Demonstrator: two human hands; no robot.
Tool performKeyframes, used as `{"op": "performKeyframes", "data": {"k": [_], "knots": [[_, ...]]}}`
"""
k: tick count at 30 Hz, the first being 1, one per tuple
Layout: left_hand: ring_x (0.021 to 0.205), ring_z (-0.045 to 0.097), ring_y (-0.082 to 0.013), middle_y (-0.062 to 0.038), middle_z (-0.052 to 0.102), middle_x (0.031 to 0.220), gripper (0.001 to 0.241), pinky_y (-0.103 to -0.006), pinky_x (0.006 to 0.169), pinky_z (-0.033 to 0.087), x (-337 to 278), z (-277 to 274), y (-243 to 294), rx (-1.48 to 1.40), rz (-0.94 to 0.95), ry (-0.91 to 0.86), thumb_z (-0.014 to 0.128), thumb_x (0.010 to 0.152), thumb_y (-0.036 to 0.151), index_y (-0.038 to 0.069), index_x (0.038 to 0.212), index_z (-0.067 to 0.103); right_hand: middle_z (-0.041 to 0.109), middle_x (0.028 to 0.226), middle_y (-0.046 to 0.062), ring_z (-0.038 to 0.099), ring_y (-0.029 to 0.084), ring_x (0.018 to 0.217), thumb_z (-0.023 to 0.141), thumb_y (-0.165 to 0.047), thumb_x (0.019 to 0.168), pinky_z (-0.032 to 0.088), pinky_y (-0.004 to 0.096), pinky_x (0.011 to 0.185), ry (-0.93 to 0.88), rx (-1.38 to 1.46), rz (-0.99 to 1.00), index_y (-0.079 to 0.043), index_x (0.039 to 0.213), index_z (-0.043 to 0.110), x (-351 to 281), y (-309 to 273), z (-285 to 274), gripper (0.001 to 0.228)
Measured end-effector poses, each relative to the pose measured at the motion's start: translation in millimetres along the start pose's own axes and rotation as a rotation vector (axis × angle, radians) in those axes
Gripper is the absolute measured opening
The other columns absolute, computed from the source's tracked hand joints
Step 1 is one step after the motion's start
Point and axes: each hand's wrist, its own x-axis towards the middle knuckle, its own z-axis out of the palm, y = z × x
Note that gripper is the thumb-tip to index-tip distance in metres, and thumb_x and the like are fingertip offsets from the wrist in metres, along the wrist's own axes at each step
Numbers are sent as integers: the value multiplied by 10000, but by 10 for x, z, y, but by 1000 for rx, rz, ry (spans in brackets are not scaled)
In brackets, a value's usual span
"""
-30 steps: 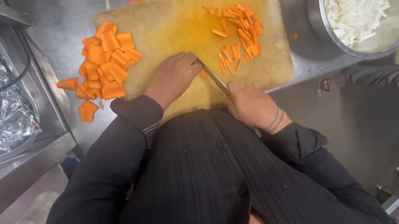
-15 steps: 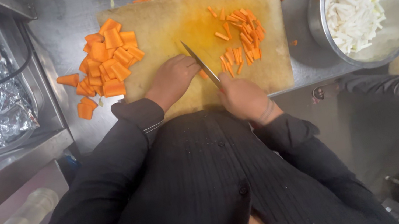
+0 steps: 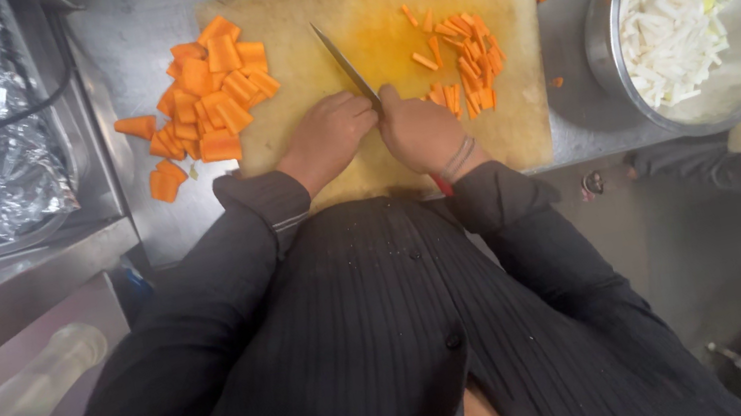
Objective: The person slices carrots into thin strips on a wooden cutting board using a knife. The cut pieces accumulate on the board while a metal bowl of sliced onions sits nearby.
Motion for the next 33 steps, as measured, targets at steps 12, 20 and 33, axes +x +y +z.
{"op": "performKeyframes", "data": {"k": [12, 20, 33], "knots": [[987, 604, -362, -121, 667, 1045, 384, -522, 825, 425, 12, -941, -1084, 429, -592, 91, 771, 775, 247, 71, 1115, 735, 681, 807, 257, 663, 471, 790, 639, -263, 934, 509, 563, 697, -216, 164, 24, -42, 1111, 497, -579, 124, -21, 316], [1014, 628, -325, -103, 679, 996, 282, -513, 885, 419, 189, -799, -973, 405, -481, 31, 775, 734, 196, 81, 988, 738, 685, 832, 269, 659, 482, 819, 635, -235, 910, 508, 566, 721, -116, 222, 61, -24, 1114, 514, -652, 230, 50, 318], [1129, 574, -287, -97, 650, 1148, 214, -434, 956, 457, 280, -199, 283, 78, 58, -49, 674, 808, 102, 90, 1010, 741, 688, 888, 290, 652, 505, 860, 621, -281, 946, 501, 587, 752, -92, 180, 285, -24, 1165, 504, -821, 387, -9, 358]]}}
